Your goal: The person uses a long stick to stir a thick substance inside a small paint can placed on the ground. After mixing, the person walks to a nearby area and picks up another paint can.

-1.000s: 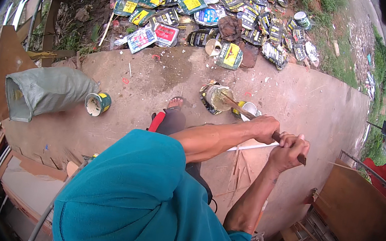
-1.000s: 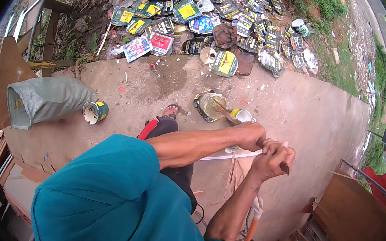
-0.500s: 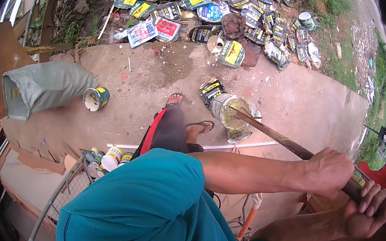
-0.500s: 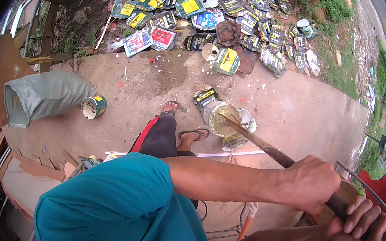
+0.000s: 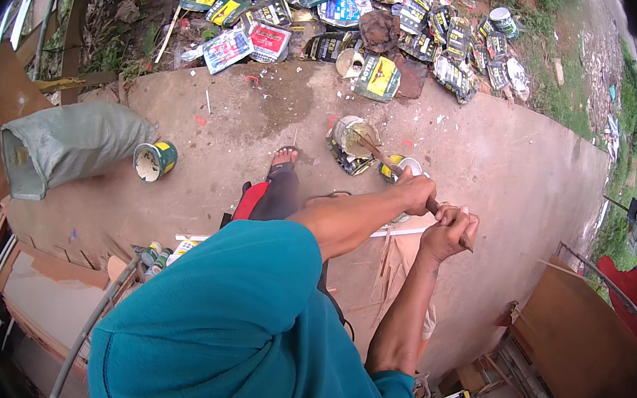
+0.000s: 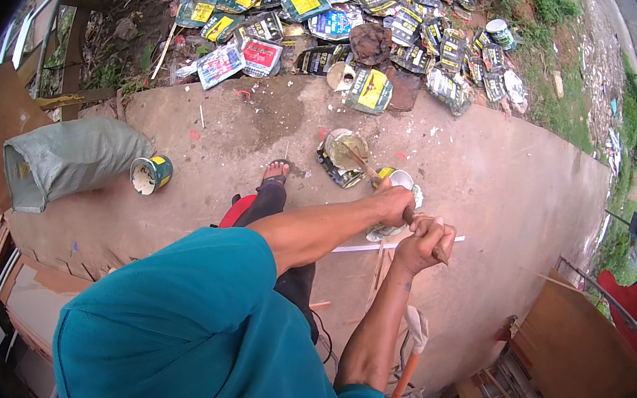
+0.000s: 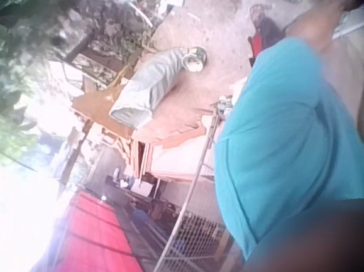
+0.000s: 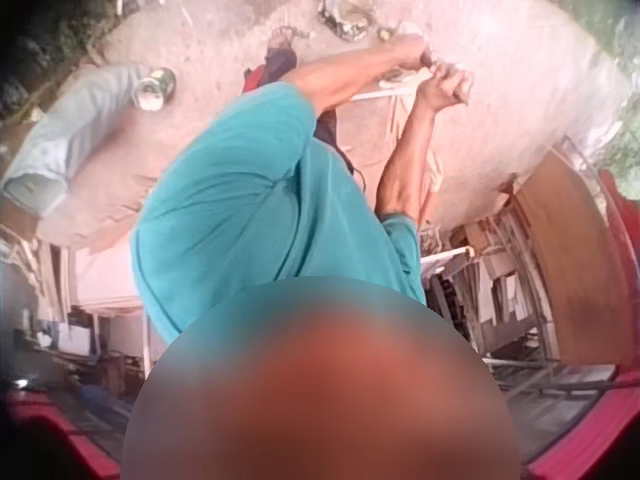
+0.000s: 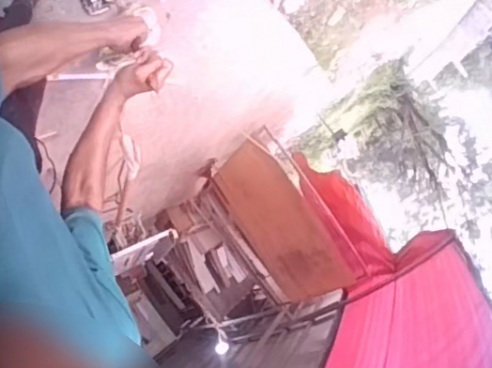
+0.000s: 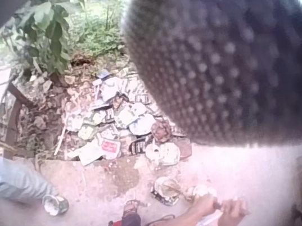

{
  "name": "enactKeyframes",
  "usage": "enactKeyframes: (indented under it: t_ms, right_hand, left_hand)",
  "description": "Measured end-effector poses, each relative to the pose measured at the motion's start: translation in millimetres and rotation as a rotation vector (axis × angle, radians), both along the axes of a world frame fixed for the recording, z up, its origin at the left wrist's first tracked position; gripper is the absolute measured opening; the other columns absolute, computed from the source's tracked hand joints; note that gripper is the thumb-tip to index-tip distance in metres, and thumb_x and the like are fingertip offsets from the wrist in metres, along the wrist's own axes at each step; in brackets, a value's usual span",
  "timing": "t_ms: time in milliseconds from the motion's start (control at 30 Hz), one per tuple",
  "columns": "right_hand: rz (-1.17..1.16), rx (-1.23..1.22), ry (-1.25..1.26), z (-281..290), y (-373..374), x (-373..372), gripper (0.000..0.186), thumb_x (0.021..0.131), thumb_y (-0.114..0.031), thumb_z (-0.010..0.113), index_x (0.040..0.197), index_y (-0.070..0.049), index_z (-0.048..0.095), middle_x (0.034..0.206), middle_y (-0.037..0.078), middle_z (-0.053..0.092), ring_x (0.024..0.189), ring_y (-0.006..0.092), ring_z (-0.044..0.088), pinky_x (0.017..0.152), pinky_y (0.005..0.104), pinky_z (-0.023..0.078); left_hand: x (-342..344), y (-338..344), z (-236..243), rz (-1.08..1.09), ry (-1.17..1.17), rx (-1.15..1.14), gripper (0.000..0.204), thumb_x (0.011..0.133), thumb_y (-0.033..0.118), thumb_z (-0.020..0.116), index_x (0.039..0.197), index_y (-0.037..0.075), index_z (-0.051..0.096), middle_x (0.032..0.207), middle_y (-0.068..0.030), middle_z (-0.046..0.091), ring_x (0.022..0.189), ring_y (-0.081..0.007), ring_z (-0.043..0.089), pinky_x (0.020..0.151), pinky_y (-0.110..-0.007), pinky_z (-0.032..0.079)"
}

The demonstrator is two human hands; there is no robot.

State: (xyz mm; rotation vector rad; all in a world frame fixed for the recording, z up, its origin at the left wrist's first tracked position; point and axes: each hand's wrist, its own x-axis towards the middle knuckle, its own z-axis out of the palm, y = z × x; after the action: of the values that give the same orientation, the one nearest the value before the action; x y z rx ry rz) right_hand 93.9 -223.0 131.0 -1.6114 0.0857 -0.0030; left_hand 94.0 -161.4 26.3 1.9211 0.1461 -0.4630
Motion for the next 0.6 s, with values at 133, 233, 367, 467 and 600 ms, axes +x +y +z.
enactKeyframes:
  t_ms: [133, 233, 367, 467, 600]
  right_hand:
    - [0.014, 0.032, -0.151, 85.2, 13.1, -0.5, 0.028, 0.098, -0.01, 0.05, 0.074, -0.008, 0.037, 0.056, 0.003, 0.037, 0.048, 0.0145, 0.037, 0.055, 0.0346, 0.043]
    - [0.1, 0.102, -0.295, 163.9, 1.5, 6.7, 0.032, 0.102, -0.013, 0.049, 0.072, -0.011, 0.039, 0.054, 0.0, 0.034, 0.043, 0.0122, 0.034, 0.051, 0.0321, 0.041]
    - [0.223, 0.072, -0.362, 232.3, -6.3, 3.3, 0.029, 0.101, -0.017, 0.052, 0.075, -0.011, 0.041, 0.052, -0.002, 0.032, 0.041, 0.0094, 0.034, 0.048, 0.0288, 0.04]
    - [0.252, 0.089, -0.365, 213.0, 20.2, -3.9, 0.028, 0.101, -0.015, 0.051, 0.076, -0.011, 0.041, 0.051, -0.001, 0.032, 0.041, 0.0093, 0.033, 0.046, 0.0282, 0.039]
    - [0.155, 0.119, -0.297, 95.4, 65.1, -19.8, 0.027, 0.098, -0.011, 0.054, 0.076, -0.006, 0.039, 0.052, 0.003, 0.039, 0.044, 0.0114, 0.037, 0.047, 0.0287, 0.037]
  left_hand:
    - [-3.8, 15.6, 84.0, 0.029, -0.164, -0.043, 0.009, 0.066, 0.014, 0.074, 0.074, 0.01, 0.076, 0.078, -0.0151, 0.073, 0.085, -0.0324, 0.071, 0.087, -0.046, 0.041]
    - [-4.1, 12.5, 159.1, -0.006, -0.29, -0.123, 0.009, 0.065, 0.014, 0.073, 0.07, 0.008, 0.074, 0.072, -0.0172, 0.071, 0.078, -0.0346, 0.071, 0.083, -0.043, 0.046]
    - [-14.7, 14.8, 217.1, 0.058, -0.456, -0.187, 0.007, 0.064, 0.013, 0.072, 0.066, 0.007, 0.072, 0.068, -0.0172, 0.069, 0.072, -0.0357, 0.07, 0.078, -0.044, 0.048]
    - [-24.2, 28.2, 196.1, 0.058, -0.464, -0.24, 0.008, 0.064, 0.014, 0.073, 0.065, 0.007, 0.07, 0.066, -0.0156, 0.068, 0.072, -0.0359, 0.07, 0.077, -0.044, 0.047]
    - [-43.6, 47.9, 85.7, 0.23, -0.348, -0.039, 0.012, 0.065, 0.018, 0.077, 0.063, 0.012, 0.067, 0.064, -0.0098, 0.067, 0.065, -0.0307, 0.067, 0.075, -0.045, 0.037]
